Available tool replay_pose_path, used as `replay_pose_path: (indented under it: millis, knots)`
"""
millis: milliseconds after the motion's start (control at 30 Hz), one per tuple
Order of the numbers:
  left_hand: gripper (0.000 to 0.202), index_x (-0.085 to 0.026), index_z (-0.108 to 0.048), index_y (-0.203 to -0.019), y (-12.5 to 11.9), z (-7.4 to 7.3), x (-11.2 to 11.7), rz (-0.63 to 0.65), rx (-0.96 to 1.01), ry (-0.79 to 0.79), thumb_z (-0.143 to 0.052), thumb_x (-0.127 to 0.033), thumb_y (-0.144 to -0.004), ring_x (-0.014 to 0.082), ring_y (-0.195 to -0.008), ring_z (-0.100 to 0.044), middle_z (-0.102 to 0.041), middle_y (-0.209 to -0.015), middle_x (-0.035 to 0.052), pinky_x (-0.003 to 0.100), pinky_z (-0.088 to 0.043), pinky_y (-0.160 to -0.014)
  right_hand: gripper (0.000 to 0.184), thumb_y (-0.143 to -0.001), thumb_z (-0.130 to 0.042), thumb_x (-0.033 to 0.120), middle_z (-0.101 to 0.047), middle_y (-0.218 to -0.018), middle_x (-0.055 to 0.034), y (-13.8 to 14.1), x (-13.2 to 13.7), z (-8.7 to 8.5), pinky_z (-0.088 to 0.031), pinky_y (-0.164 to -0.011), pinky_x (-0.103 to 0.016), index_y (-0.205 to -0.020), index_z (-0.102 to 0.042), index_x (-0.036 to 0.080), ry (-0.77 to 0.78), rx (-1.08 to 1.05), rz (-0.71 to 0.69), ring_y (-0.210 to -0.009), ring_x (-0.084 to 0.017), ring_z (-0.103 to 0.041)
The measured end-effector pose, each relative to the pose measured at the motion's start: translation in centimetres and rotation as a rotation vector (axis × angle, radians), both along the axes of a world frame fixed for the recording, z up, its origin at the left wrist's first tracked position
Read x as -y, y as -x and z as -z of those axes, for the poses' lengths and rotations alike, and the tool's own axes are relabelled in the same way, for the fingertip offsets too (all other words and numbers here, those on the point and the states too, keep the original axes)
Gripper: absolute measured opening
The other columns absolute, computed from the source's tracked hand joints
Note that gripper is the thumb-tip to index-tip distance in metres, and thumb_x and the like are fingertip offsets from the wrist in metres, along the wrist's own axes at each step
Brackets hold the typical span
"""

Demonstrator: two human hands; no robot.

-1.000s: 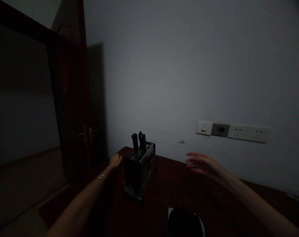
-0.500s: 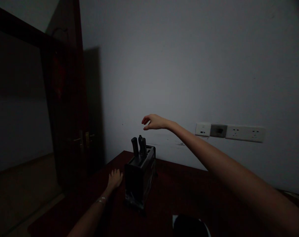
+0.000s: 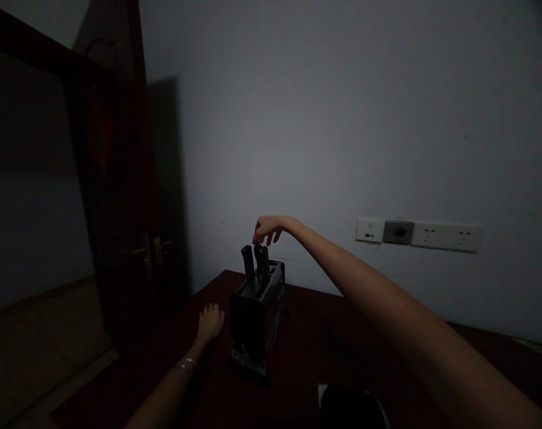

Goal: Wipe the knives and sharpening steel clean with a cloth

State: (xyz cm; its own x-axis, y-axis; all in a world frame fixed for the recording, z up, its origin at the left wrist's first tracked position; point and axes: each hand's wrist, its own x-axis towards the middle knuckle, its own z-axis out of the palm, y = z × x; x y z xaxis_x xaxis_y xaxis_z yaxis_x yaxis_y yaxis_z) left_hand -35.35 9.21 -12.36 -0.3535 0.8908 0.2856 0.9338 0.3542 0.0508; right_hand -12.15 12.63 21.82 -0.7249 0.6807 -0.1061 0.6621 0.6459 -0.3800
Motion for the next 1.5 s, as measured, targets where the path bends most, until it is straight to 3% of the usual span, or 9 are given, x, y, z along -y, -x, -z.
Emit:
replay_pose_path:
  millis: [167, 467, 933, 1067, 1200, 1367, 1500]
  knots:
    - [0.040, -0.009, -0.050, -0.113, 0.0, 0.1, -0.1, -0.005, -0.012, -0.013, -0.026, -0.026, -0.087, 0.0275, -0.114, -0.043, -0.050, -0.121, 0.0173, 0.039, -0.031, -0.092, 0.024, -0.060, -0.070, 0.026, -0.067, -0.073, -0.0080, 0.9, -0.3, 1.0, -0.052, -0.065, -0.039, -0.076, -0.065, 0.010, 0.073, 0.090, 0.031, -0.071, -0.023, -0.064]
    - [0.040, -0.010, -0.051, -0.112, 0.1, 0.0, -0.1, -0.014, 0.002, 0.011, -0.028, -0.028, -0.087, 0.0281, -0.114, -0.042, -0.051, -0.121, 0.0156, 0.039, -0.031, -0.092, 0.016, -0.057, -0.072, 0.016, -0.065, -0.060, -0.0053, 1.9, -0.3, 2.2, -0.054, -0.065, -0.037, -0.064, -0.061, 0.008, 0.047, 0.089, 0.034, -0.070, -0.021, -0.063]
    - [0.041, -0.008, -0.050, -0.114, 0.6, 0.6, -0.6, -0.009, 0.007, -0.007, -0.028, -0.028, -0.086, 0.0286, -0.116, -0.041, -0.049, -0.123, 0.0176, 0.041, -0.030, -0.093, 0.023, -0.051, -0.076, 0.021, -0.058, -0.039, 0.0004, 2.6, -0.5, 2.1, -0.053, -0.053, -0.028, -0.058, -0.061, 0.005, 0.018, 0.132, 0.035, -0.052, -0.017, -0.061]
    - [0.041, -0.008, -0.051, -0.113, 0.7, 0.8, -0.6, -0.001, 0.006, -0.016, -0.028, -0.028, -0.086, 0.0289, -0.115, -0.042, -0.050, -0.121, 0.0169, 0.041, -0.031, -0.092, 0.023, -0.056, -0.075, 0.023, -0.059, -0.043, 0.0014, 2.5, -0.3, 1.6, -0.052, -0.053, -0.024, -0.063, -0.063, 0.005, 0.017, 0.147, 0.062, -0.052, -0.014, -0.061]
    - [0.041, -0.007, -0.051, -0.113, 0.7, 0.9, -0.6, 0.001, 0.003, -0.026, -0.027, -0.027, -0.086, 0.0292, -0.115, -0.042, -0.050, -0.121, 0.0172, 0.041, -0.032, -0.092, 0.011, -0.072, -0.066, 0.017, -0.063, -0.056, 0.0019, 2.1, -0.2, 0.5, -0.052, -0.054, -0.022, -0.070, -0.062, 0.008, 0.015, 0.156, 0.088, -0.052, -0.009, -0.061]
    - [0.040, -0.008, -0.053, -0.110, 0.7, 0.9, -0.6, 0.007, 0.000, -0.032, -0.027, -0.027, -0.086, 0.0291, -0.114, -0.043, -0.051, -0.119, 0.0175, 0.042, -0.032, -0.091, 0.019, -0.059, -0.074, 0.018, -0.061, -0.047, 0.0012, 1.4, 0.1, -1.5, -0.053, -0.056, -0.021, -0.067, -0.062, 0.005, 0.020, 0.121, 0.087, -0.055, -0.014, -0.063]
    - [0.040, -0.007, -0.052, -0.110, 0.7, 0.8, -0.6, 0.001, 0.004, -0.029, -0.028, -0.026, -0.086, 0.0296, -0.115, -0.042, -0.051, -0.120, 0.0179, 0.042, -0.032, -0.091, 0.024, -0.057, -0.075, 0.019, -0.064, -0.050, -0.0015, 1.0, 0.1, -3.3, -0.054, -0.059, -0.025, -0.070, -0.062, 0.004, 0.012, 0.092, 0.082, -0.059, -0.016, -0.065]
